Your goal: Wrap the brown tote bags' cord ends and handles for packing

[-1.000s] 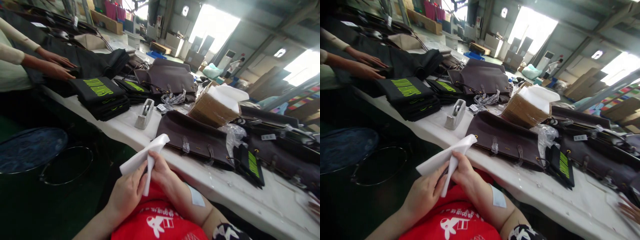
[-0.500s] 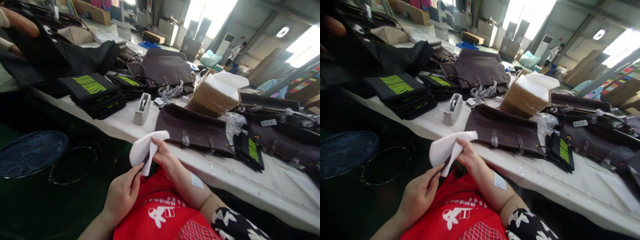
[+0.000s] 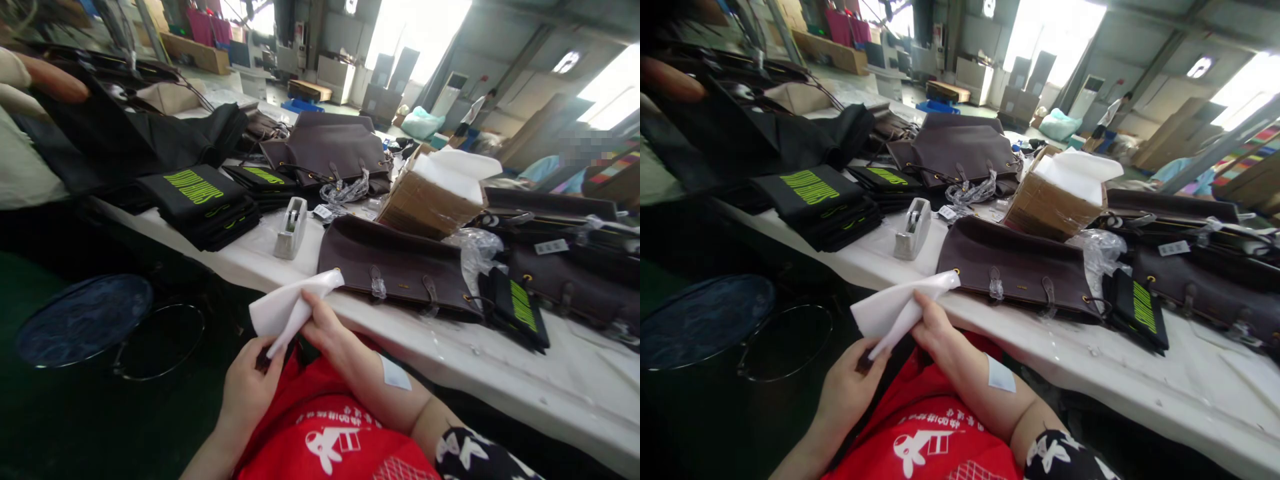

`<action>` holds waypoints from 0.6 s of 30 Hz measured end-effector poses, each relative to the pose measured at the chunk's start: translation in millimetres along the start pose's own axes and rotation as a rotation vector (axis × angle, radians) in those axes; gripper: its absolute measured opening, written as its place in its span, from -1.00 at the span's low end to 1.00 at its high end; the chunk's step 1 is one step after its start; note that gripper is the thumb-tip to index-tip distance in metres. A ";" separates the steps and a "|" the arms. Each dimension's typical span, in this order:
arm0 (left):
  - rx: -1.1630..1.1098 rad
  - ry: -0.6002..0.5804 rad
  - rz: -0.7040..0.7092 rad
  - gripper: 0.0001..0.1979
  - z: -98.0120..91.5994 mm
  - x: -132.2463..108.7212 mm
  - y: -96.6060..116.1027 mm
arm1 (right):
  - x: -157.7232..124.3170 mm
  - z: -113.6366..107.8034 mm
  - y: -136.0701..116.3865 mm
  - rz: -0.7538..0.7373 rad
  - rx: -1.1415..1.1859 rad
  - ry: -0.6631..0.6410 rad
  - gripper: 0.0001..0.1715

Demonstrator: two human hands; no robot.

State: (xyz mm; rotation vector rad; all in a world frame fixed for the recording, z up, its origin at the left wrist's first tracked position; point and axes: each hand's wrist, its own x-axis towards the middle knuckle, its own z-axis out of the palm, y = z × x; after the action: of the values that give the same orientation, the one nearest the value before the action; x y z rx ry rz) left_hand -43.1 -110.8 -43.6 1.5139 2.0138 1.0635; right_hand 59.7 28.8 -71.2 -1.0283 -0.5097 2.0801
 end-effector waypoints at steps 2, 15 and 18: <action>-0.025 0.035 -0.020 -0.73 2.9 3.1 -2.3 | -12.9 1.9 2.6 0.082 0.113 0.064 -0.78; 0.155 0.191 0.098 -0.72 7.6 3.7 8.8 | -31.1 -5.3 29.5 0.037 -0.264 -0.012 -0.80; 0.094 0.337 0.004 -0.69 6.2 9.9 10.9 | -28.5 -5.6 34.6 0.024 -0.287 0.006 -0.84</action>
State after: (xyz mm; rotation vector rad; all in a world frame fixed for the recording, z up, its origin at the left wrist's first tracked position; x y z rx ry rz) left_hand -35.1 -98.2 -37.9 1.4634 2.3134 1.3159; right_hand 60.1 -15.1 -81.8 -1.2068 -0.8139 2.0633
